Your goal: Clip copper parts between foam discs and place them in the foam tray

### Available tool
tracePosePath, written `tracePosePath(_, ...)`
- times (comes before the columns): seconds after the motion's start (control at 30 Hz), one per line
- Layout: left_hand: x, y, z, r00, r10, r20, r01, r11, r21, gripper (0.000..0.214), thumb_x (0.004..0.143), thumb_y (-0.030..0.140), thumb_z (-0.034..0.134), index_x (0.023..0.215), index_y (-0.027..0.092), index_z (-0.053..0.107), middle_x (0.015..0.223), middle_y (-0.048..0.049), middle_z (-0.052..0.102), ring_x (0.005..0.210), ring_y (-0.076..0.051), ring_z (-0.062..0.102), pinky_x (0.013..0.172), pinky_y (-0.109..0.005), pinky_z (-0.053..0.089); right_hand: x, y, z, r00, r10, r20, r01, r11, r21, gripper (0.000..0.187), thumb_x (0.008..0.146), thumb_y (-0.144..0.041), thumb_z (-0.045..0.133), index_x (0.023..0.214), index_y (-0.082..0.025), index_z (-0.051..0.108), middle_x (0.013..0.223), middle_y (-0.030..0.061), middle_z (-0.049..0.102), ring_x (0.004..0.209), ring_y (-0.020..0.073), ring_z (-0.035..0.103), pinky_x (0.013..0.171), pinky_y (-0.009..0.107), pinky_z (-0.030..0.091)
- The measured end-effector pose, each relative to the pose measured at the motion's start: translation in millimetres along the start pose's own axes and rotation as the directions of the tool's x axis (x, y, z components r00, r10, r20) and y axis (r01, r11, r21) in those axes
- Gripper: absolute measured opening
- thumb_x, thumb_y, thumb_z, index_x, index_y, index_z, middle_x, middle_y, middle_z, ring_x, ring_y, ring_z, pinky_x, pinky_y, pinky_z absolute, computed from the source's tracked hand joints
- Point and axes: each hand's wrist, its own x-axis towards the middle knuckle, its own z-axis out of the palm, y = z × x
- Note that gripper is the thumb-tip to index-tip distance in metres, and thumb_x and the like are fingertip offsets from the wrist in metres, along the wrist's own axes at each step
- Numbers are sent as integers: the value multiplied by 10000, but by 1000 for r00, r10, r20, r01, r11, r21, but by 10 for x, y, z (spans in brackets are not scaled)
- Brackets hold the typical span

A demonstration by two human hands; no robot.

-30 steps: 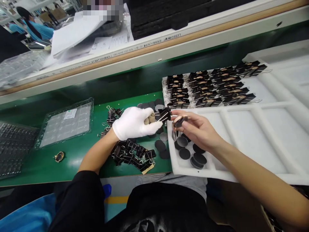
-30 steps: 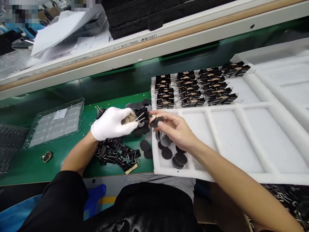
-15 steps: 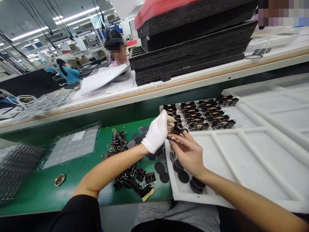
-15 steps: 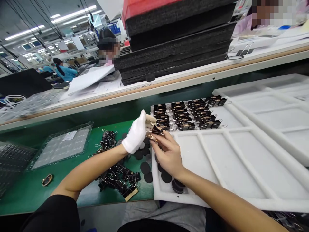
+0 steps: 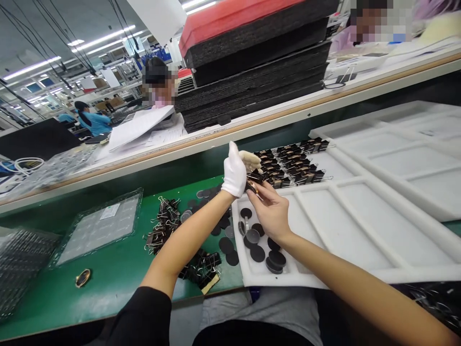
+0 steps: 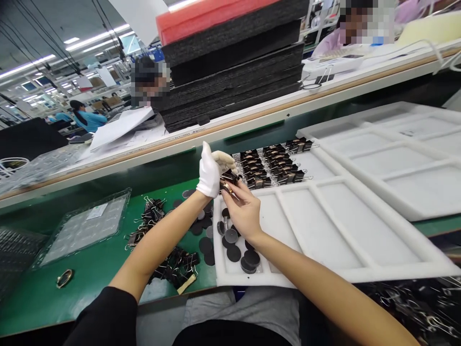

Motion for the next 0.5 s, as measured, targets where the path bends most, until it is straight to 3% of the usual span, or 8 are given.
tracePosePath(0.3, 131, -44, 97, 996, 94, -1, -94, 991, 95, 914, 995, 796, 68, 552, 188, 588, 549, -90, 623, 508, -129, 588, 560, -274, 498, 49, 9, -17, 999, -27, -27, 27, 999, 29, 338, 853, -428, 817, 1069, -168, 818, 1181, 118, 665, 1092, 233, 725, 1035, 379, 629)
tracePosePath(0.43, 174, -73, 74, 998, 63, 20, -64, 997, 43, 891, 994, 802, 148, 610, 171, 647, 594, -107, 660, 510, -157, 636, 525, -295, 499, 72, 34, -15, 998, -2, -59, 5, 999, 46, 356, 819, -432, 835, 1043, -156, 804, 1255, 142, 647, 1107, 251, 726, 1035, 397, 629)
tracePosePath(0.5, 207, -85, 58, 998, 50, 30, -53, 994, 100, 860, 1003, 781, 142, 660, 177, 649, 634, -113, 680, 531, -171, 658, 512, -301, 497, 76, 43, -13, 998, 8, -66, -4, 999, 52, 378, 802, -449, 844, 1041, -160, 801, 1296, 150, 637, 1140, 268, 719, 1057, 413, 619)
